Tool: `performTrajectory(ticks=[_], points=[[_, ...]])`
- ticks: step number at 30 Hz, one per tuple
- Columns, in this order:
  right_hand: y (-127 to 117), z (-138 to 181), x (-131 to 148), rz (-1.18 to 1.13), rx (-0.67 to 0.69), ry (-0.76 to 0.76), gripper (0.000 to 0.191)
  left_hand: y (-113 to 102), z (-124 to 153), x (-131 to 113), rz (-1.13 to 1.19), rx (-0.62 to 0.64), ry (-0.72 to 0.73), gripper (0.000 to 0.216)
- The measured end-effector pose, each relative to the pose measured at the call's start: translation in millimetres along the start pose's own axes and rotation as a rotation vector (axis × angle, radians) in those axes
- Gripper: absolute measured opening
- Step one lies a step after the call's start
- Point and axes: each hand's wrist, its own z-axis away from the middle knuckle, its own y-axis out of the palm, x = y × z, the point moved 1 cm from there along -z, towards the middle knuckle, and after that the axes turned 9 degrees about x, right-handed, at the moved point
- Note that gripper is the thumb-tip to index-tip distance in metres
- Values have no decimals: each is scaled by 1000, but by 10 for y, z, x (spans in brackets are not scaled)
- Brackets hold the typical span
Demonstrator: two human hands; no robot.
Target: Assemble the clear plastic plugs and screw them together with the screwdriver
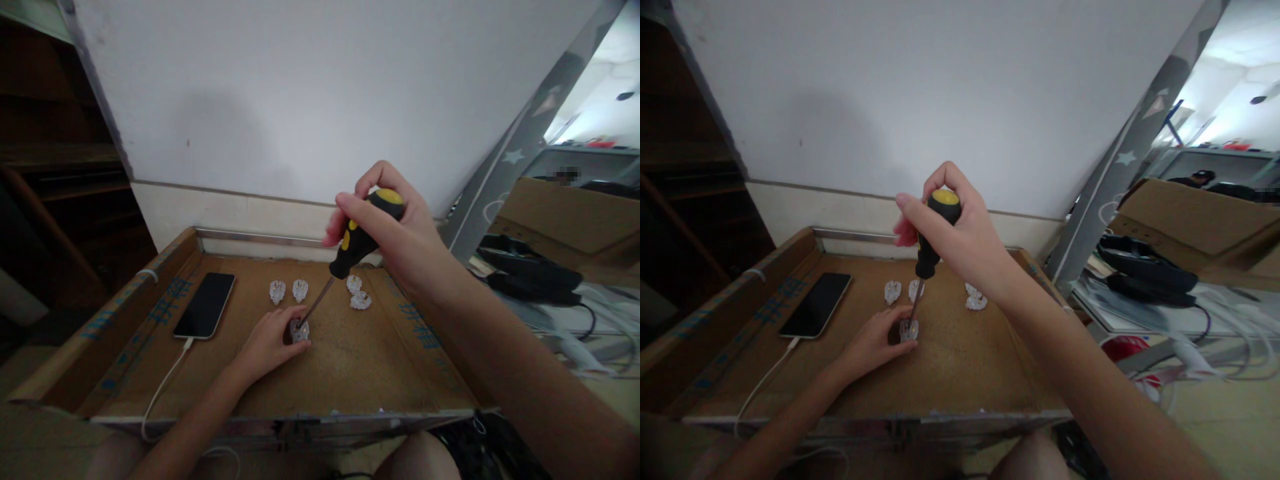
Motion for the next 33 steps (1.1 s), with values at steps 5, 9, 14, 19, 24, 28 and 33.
performTrajectory(ticks=[5,9,14,19,24,28,33], points=[[-1,-62,-26,-122,174,91,21,13,-8,11,19,-1,2,53],[15,-89,-41,-86,130,36,21,26,-18,21,29,-8,12,54],[50,-136,-76,-193,156,76,20,15,-22,3,29,7,-8,53],[73,-135,-84,-142,169,16,18,9,-22,-4,24,5,-10,54],[57,-136,-75,-187,137,52,23,32,-12,13,19,6,-11,51],[64,-103,-48,-227,260,104,20,44,-6,-1,-25,-14,-18,44],[89,-125,-113,-225,17,11,30,28,-12,-46,-48,-26,-29,44]])
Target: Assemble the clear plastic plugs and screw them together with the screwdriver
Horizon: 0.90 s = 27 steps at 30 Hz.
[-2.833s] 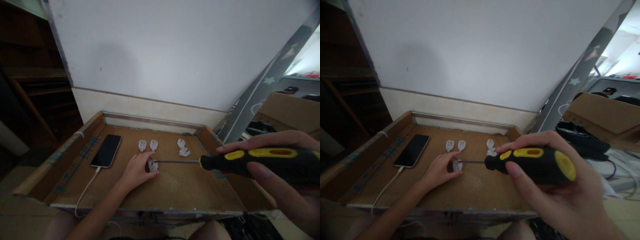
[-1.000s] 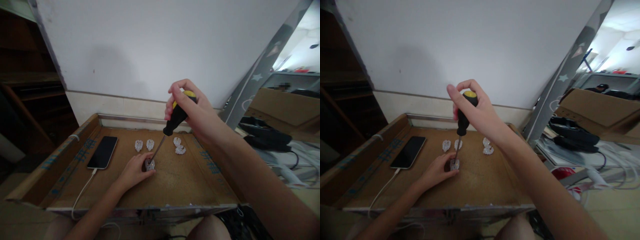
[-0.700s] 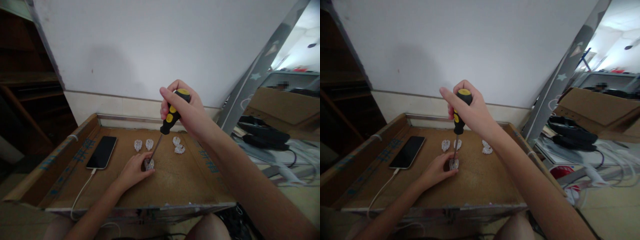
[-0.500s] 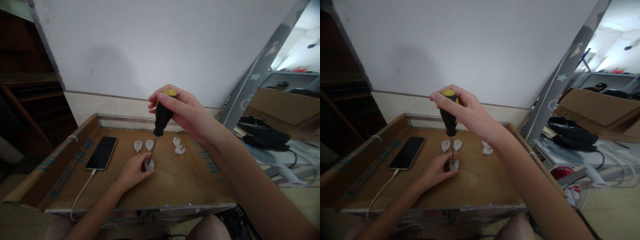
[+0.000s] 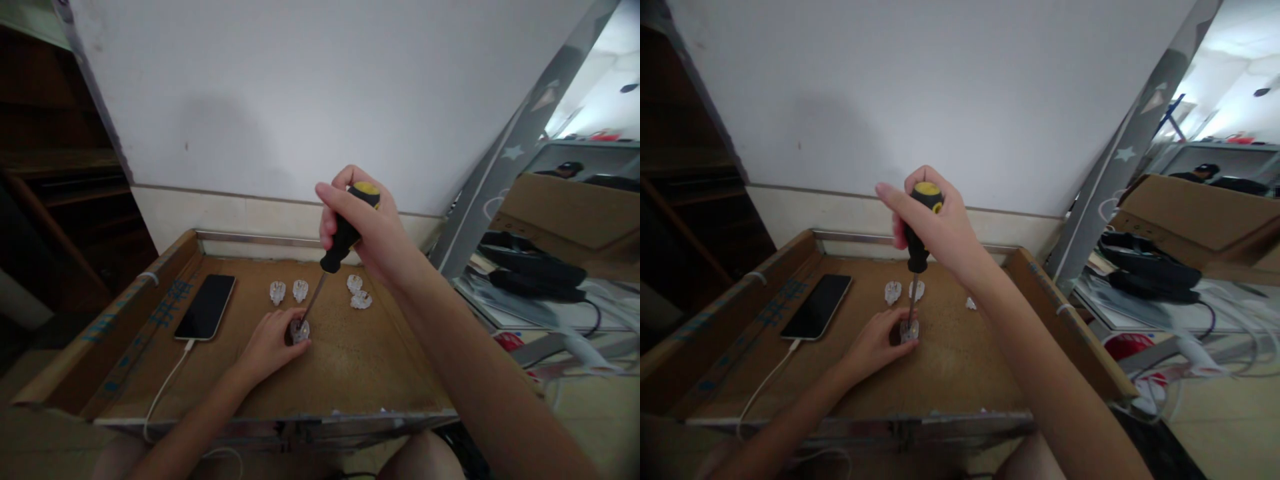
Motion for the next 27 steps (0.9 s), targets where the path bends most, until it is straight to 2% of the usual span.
performTrajectory(ticks=[2,5,6,11,16,18,22,24,27], points=[[10,-12,-3,-36,55,43,25,-5,-1,-10,-14,1,-13,43],[37,1,10,-31,213,108,20,-2,-5,-11,-35,0,-13,37],[43,8,7,-13,222,100,19,0,-8,-11,-39,-3,-5,35],[46,7,-27,1,71,12,27,5,-21,-14,-60,-13,14,31],[97,4,32,-85,326,115,21,-7,-16,-19,-76,18,58,33],[110,0,19,-53,270,45,13,-10,-14,-18,-83,21,68,36],[87,-43,-60,-22,79,-49,30,-10,-17,-14,-80,12,45,38],[68,-57,-60,-53,106,-10,26,-10,-18,-16,-76,7,43,37],[67,-37,-8,-117,258,101,29,-13,-19,-18,-65,4,42,37]])
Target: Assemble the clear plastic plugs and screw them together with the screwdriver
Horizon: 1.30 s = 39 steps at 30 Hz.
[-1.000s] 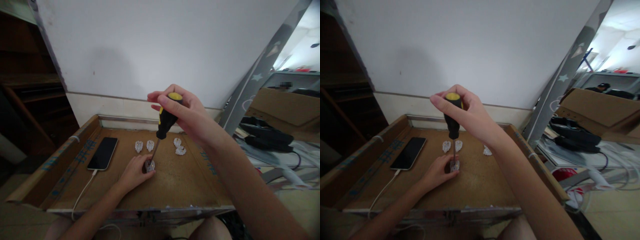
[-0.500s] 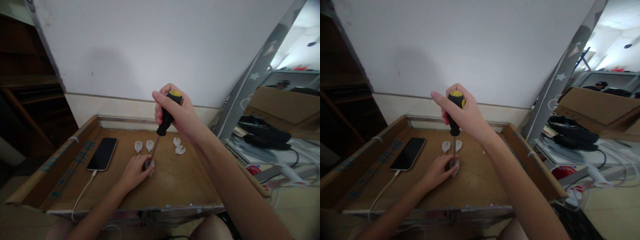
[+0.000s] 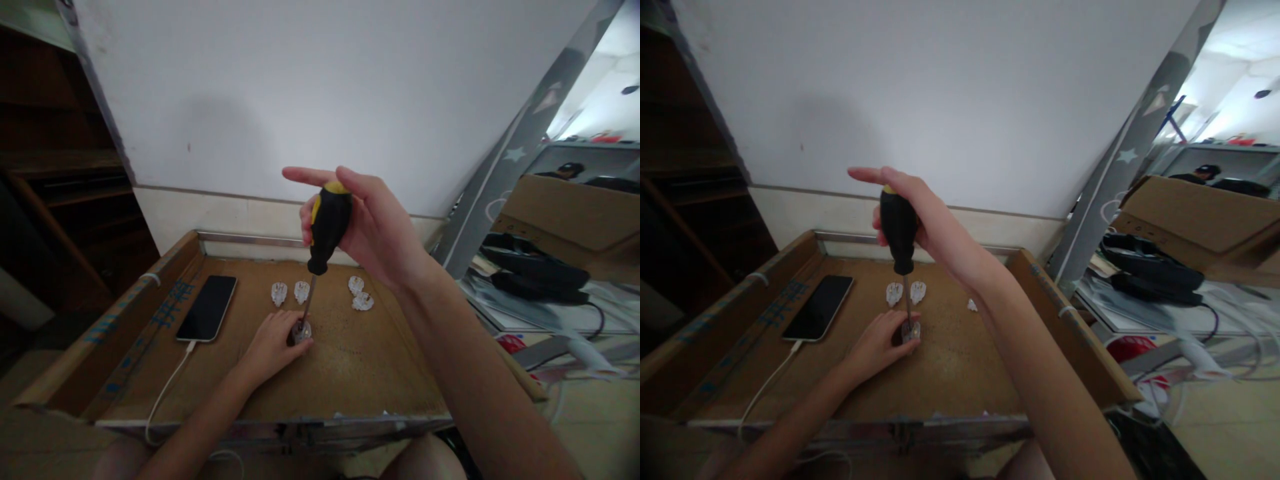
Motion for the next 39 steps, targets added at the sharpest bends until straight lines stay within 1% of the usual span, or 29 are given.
performTrajectory(ticks=[1,2,4,6,7,8,10,12,13,14,16,18,20,22,25,26,28,30,32,35,36,39], points=[[11,11,10,3,28,24,30,0,0,0,5,3,2,37],[21,19,13,15,23,22,28,0,0,-1,10,5,2,37],[29,16,-8,51,-58,-39,23,1,-1,-2,16,7,-1,37],[19,-6,-45,56,-154,-114,30,2,-2,-3,14,8,-10,37],[10,-17,-59,54,-187,-135,33,2,-3,-4,10,10,-14,37],[2,-25,-66,54,-201,-131,32,2,-4,-7,2,12,-14,37],[7,-22,-59,42,-156,-70,24,1,-5,-13,-27,14,-2,36],[46,8,-37,35,-57,-14,28,-1,-5,-21,-57,9,17,34],[73,27,-30,48,-30,-13,28,-2,-4,-25,-68,6,26,34],[99,44,-30,71,-42,-35,25,-4,-2,-29,-73,4,29,34],[131,57,-54,123,-142,-101,21,-6,3,-34,-72,7,28,34],[126,44,-94,144,-255,-161,28,-8,8,-36,-69,7,19,35],[88,20,-118,128,-304,-186,30,-10,10,-34,-67,7,7,35],[46,14,-105,88,-261,-153,26,-11,8,-30,-66,10,-1,34],[24,58,-46,59,-111,-61,27,-8,6,-21,-55,9,9,34],[25,81,-27,72,-103,-62,23,-6,7,-18,-51,3,15,35],[26,121,-6,110,-175,-124,15,-2,10,-12,-43,-6,22,35],[23,136,-11,129,-253,-199,16,2,12,-10,-39,-10,24,35],[11,126,-22,141,-262,-224,20,4,14,-10,-39,-10,28,34],[-27,99,-11,198,-243,-182,22,5,13,-12,-58,-5,34,34],[-36,95,0,205,-222,-154,22,7,12,-12,-64,-1,34,35],[-17,97,21,147,-60,-64,25,13,9,-9,-58,0,34,35]])
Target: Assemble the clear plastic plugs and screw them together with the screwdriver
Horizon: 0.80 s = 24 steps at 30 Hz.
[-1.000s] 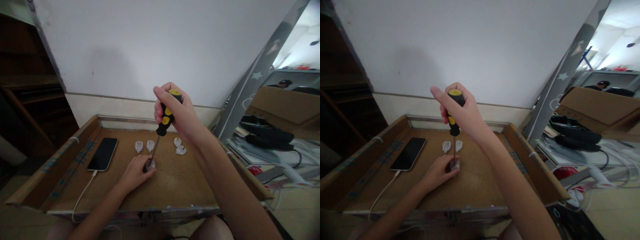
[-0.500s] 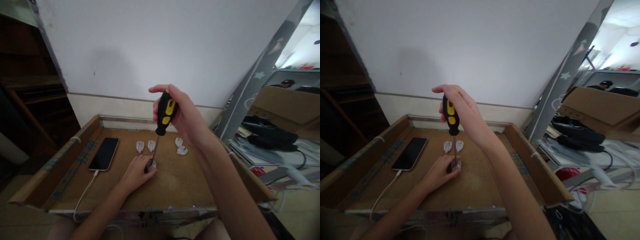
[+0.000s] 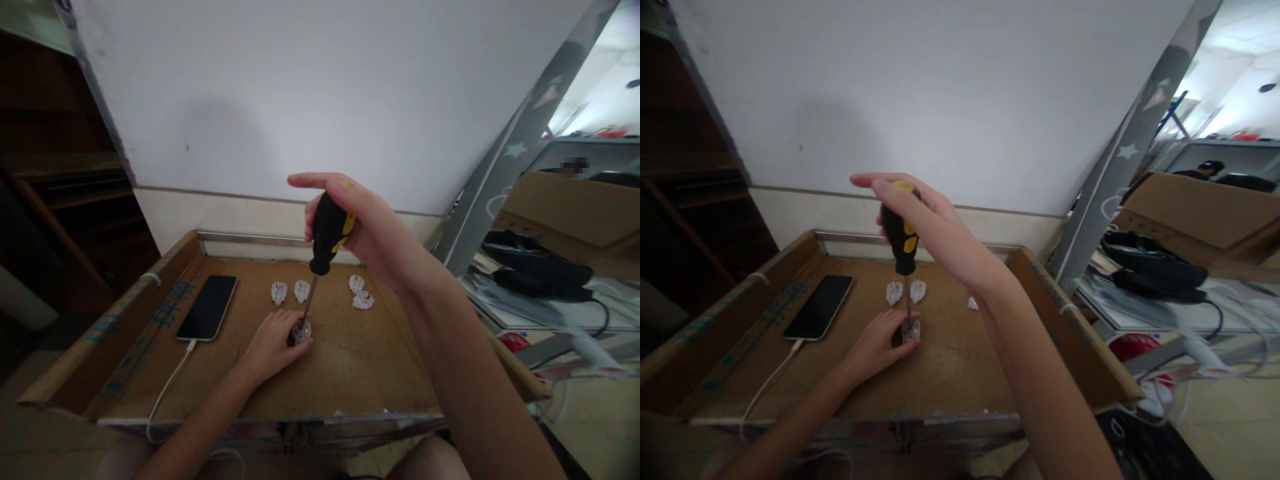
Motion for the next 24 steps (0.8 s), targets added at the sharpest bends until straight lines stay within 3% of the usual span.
performTrajectory(ticks=[3,6,9,15,17,20,22,24], points=[[60,1,-1,-56,-53,-61,17,4,-5,-1,20,-5,-13,36],[102,-31,-34,-19,-227,-158,30,1,-9,-10,29,1,-33,37],[79,-71,-65,-13,-292,-150,34,-5,-10,-16,35,-1,-42,37],[54,-83,-29,-70,-36,-58,25,-11,-39,-23,40,10,-19,35],[65,-104,-22,-88,-26,-92,20,-14,-50,-27,35,7,-20,35],[75,-170,-58,-126,-38,-116,29,-6,-57,-19,37,-3,-26,34],[93,-206,-96,-16,-161,-121,29,7,-59,-7,41,-13,-20,33],[143,-203,-123,186,-423,-171,26,22,-66,5,38,-22,-3,31]])
